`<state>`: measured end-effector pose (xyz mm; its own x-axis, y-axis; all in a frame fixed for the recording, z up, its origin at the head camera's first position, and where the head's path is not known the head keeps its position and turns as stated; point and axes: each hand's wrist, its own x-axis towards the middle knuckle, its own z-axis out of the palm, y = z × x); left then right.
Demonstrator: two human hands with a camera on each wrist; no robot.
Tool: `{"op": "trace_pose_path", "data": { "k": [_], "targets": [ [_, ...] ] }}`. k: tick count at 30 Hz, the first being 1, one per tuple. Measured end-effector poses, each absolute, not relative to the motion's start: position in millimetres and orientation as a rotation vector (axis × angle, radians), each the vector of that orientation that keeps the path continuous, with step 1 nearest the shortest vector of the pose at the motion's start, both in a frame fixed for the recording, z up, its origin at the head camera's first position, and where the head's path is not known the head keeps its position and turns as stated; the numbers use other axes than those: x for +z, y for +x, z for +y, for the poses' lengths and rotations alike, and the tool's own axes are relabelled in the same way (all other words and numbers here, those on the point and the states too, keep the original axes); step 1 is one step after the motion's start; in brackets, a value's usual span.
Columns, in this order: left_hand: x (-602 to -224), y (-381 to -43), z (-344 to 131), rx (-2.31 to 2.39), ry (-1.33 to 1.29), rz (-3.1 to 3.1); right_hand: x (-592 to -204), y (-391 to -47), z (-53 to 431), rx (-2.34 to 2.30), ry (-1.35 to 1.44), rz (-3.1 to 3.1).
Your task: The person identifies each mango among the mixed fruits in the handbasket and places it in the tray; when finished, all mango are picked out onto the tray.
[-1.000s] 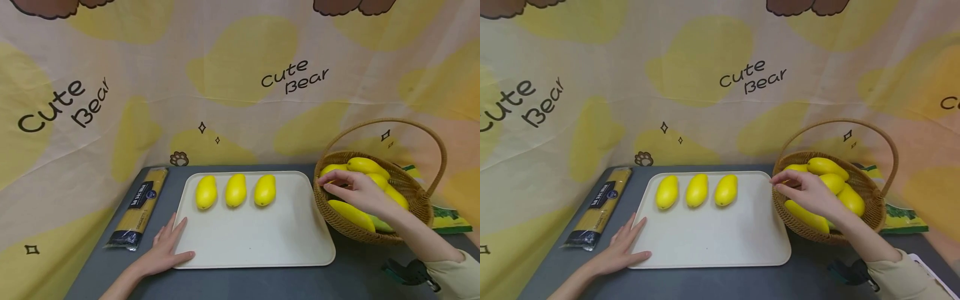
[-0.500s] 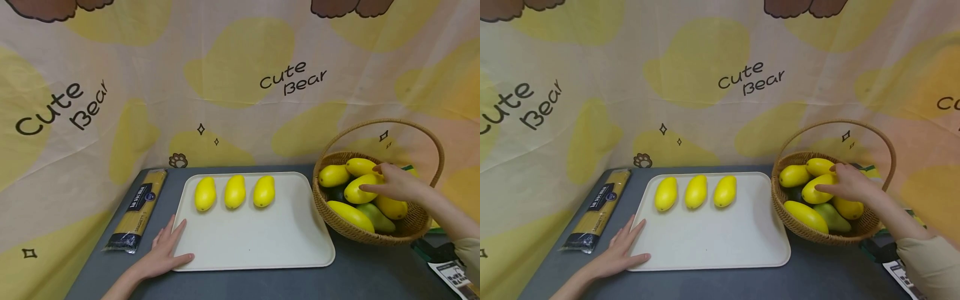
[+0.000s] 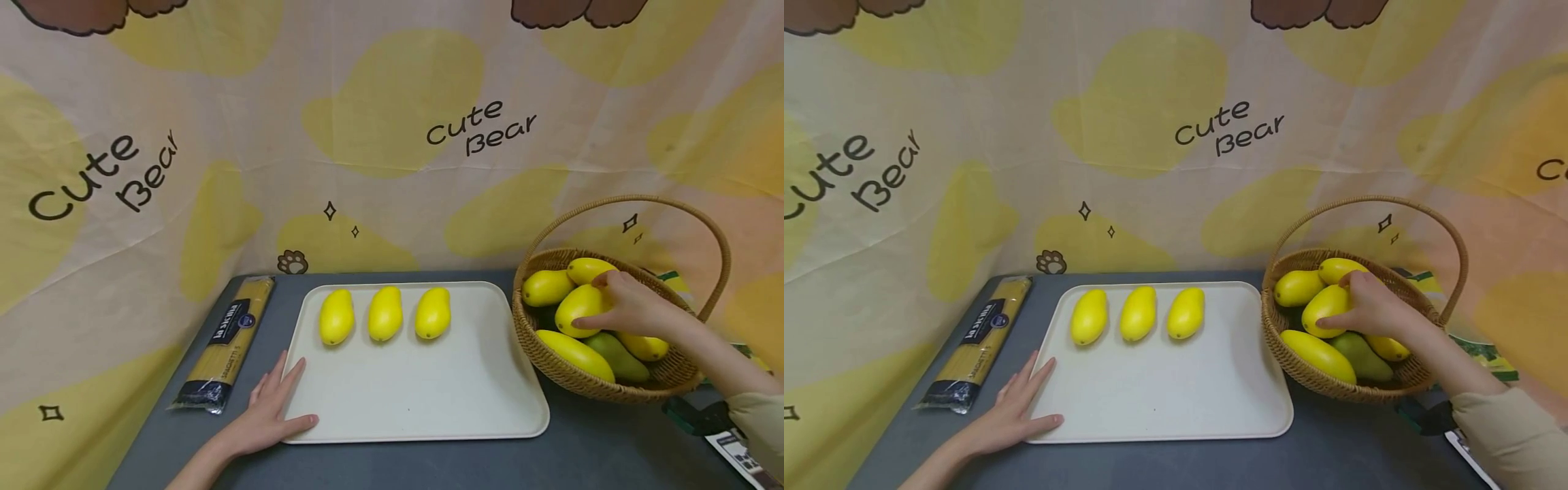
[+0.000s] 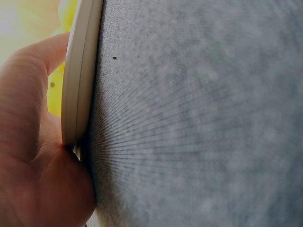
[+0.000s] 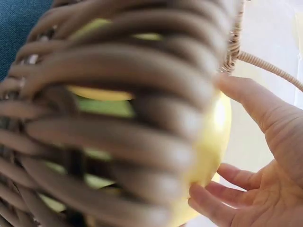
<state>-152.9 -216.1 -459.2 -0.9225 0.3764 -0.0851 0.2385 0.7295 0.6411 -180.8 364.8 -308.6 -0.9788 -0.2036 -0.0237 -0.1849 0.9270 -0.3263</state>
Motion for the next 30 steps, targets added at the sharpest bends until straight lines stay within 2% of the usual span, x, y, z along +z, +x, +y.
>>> {"op": "trace_pose_path", "data": {
  "k": [15,30],
  "targets": [
    [-460.8,-153.1,-216.8,0.97,0.511,2.736,-321.1,-180.9,359.0,-0.554,-0.225,2.947],
    [-458.0,-150.9,-215.8,0.992,0.507,2.733,-320.1,-178.7,352.9,-0.749,-0.36,2.982]
  ]
}}
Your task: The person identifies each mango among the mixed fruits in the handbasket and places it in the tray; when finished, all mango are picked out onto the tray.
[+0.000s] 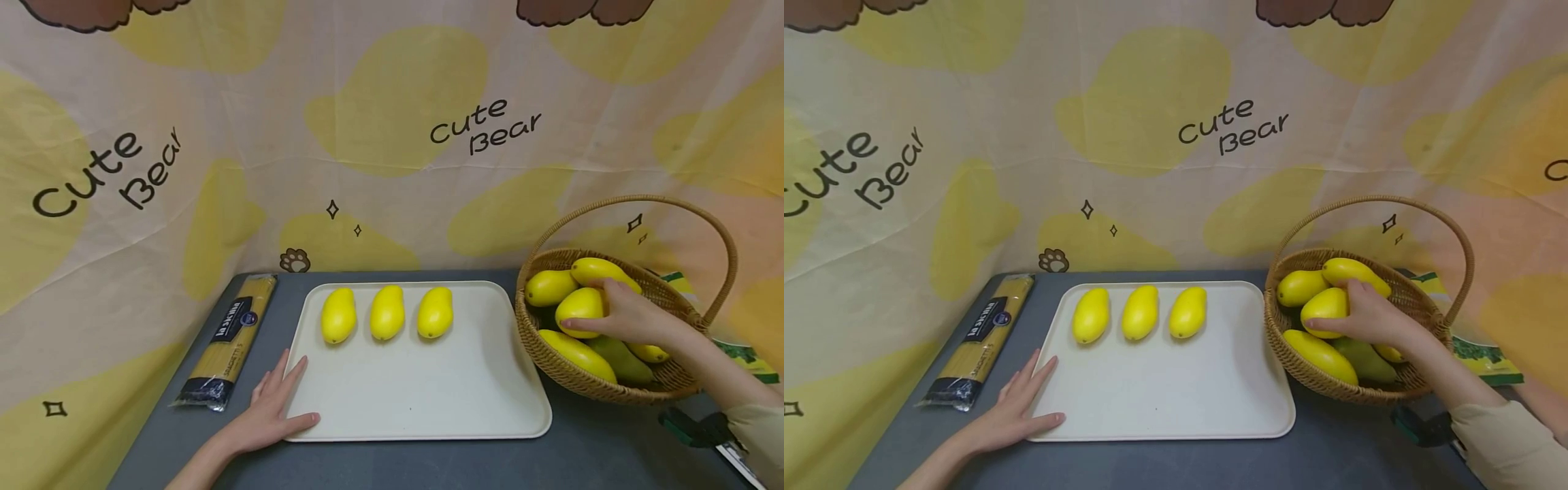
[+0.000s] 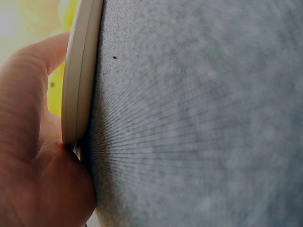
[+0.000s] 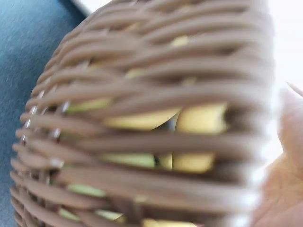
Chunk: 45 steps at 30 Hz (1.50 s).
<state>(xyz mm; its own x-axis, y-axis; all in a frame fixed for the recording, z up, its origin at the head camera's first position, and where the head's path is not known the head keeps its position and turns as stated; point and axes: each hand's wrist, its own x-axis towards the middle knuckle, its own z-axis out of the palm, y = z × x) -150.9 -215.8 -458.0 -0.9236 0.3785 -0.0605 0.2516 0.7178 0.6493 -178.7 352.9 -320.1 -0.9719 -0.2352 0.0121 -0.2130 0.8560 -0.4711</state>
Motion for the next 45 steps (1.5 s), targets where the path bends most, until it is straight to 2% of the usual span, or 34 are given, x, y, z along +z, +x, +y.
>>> {"op": "trace_pose_path", "data": {
  "k": [5,12,24,36,45],
  "targets": [
    [-459.0,-150.6,-216.3,0.983,0.501,2.739,-312.7,-168.6,344.9,-0.876,-0.424,2.974],
    [-459.7,-150.7,-217.2,0.967,0.482,2.729,-301.7,-152.7,325.0,-0.929,-0.37,2.979],
    [-456.3,-152.7,-216.4,0.941,0.46,2.716,-292.2,-137.6,279.2,-1.014,-0.534,2.99],
    [-457.5,-154.1,-216.1,0.935,0.451,2.703,-317.1,-149.2,231.2,-1.022,-0.754,2.989],
    [-456.4,-153.5,-216.5,0.941,0.455,2.707,-348.3,-169.8,208.3,-0.917,-0.756,3.022]
  ]
}}
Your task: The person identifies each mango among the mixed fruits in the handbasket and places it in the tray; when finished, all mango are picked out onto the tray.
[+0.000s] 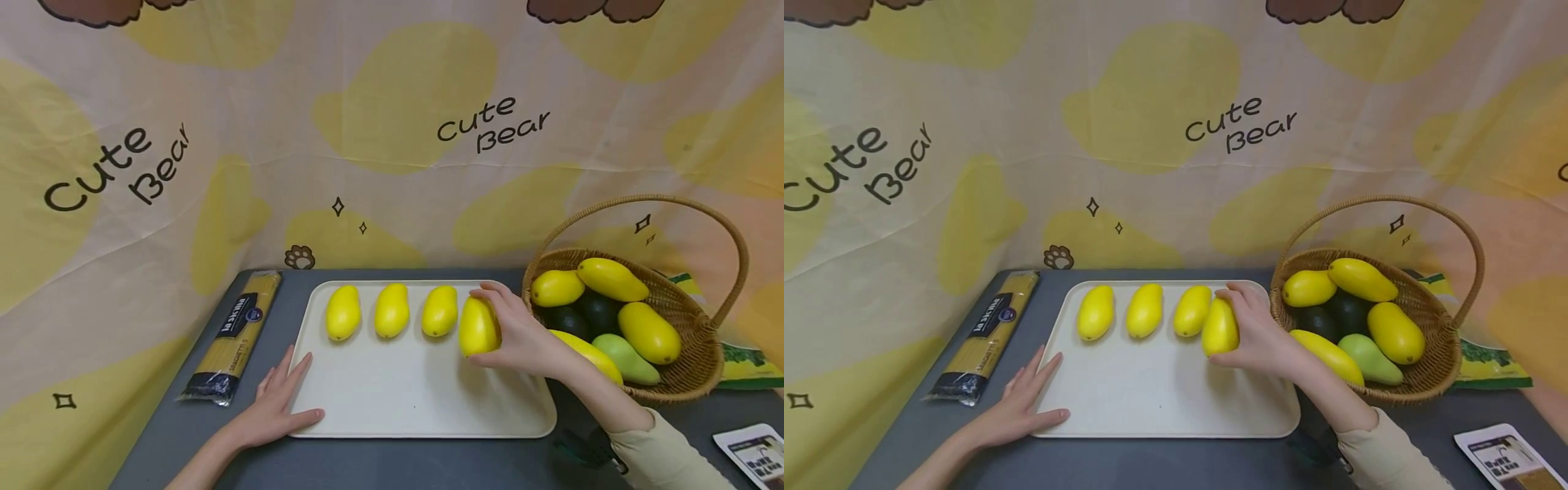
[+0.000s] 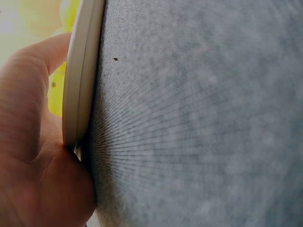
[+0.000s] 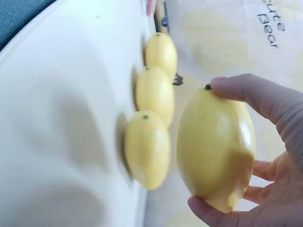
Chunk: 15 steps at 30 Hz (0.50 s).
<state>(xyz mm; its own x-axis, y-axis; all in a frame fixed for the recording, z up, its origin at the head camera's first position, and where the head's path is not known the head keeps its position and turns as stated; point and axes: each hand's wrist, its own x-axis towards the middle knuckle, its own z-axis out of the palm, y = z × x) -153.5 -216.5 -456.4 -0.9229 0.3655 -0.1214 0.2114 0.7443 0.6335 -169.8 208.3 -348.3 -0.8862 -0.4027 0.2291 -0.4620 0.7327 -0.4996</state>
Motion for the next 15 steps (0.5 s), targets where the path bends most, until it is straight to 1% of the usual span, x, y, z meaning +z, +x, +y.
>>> {"op": "trace_pose_path", "data": {
  "k": [6,15],
  "targets": [
    [-456.0,-152.5,-215.9,0.955,0.458,2.702,-372.7,-182.7,204.2,0.859,0.665,-2.823],
    [-455.6,-153.1,-216.8,0.955,0.452,2.699,-400.1,-195.9,200.3,0.863,0.45,-2.841]
  ]
}}
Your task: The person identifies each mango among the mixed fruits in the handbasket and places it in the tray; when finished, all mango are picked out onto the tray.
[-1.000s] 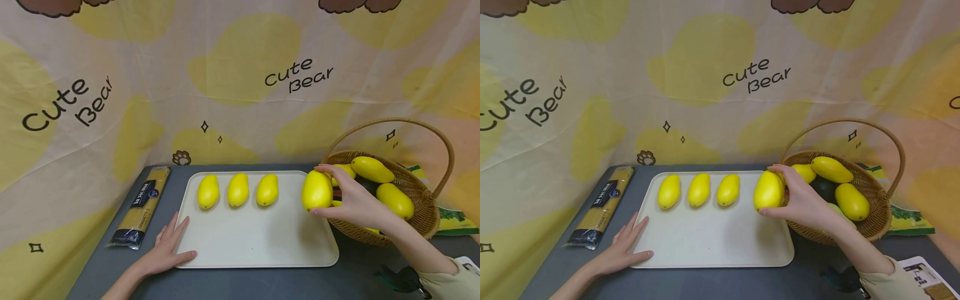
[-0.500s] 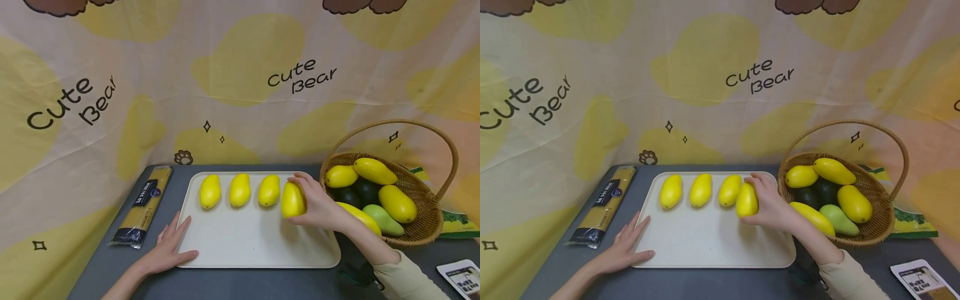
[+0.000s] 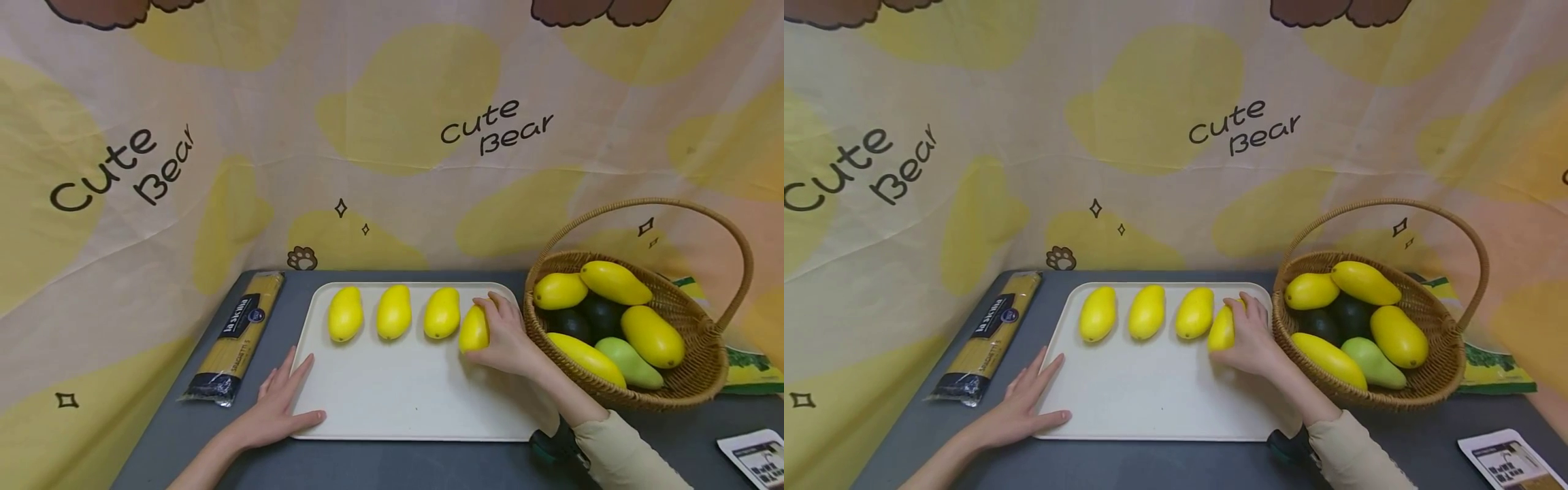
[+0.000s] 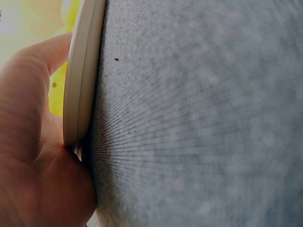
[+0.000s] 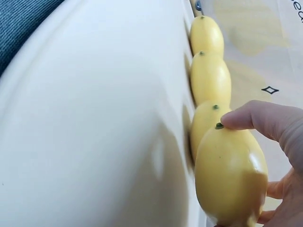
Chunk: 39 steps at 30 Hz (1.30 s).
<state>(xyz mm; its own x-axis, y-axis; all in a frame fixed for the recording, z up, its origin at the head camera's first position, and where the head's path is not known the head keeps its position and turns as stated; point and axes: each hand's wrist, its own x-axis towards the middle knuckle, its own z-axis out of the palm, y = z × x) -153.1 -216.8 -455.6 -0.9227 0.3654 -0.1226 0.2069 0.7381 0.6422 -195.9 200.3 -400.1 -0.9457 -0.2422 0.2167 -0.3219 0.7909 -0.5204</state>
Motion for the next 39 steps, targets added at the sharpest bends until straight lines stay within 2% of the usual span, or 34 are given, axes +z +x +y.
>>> {"op": "trace_pose_path", "data": {
  "k": [17,39],
  "targets": [
    [-455.3,-152.9,-216.2,0.961,0.451,2.68,-420.8,-210.1,195.4,1.008,0.234,-2.845],
    [-457.5,-153.8,-217.0,0.966,0.468,2.706,-426.8,-216.0,201.6,1.12,0.208,-2.803]
  ]
}}
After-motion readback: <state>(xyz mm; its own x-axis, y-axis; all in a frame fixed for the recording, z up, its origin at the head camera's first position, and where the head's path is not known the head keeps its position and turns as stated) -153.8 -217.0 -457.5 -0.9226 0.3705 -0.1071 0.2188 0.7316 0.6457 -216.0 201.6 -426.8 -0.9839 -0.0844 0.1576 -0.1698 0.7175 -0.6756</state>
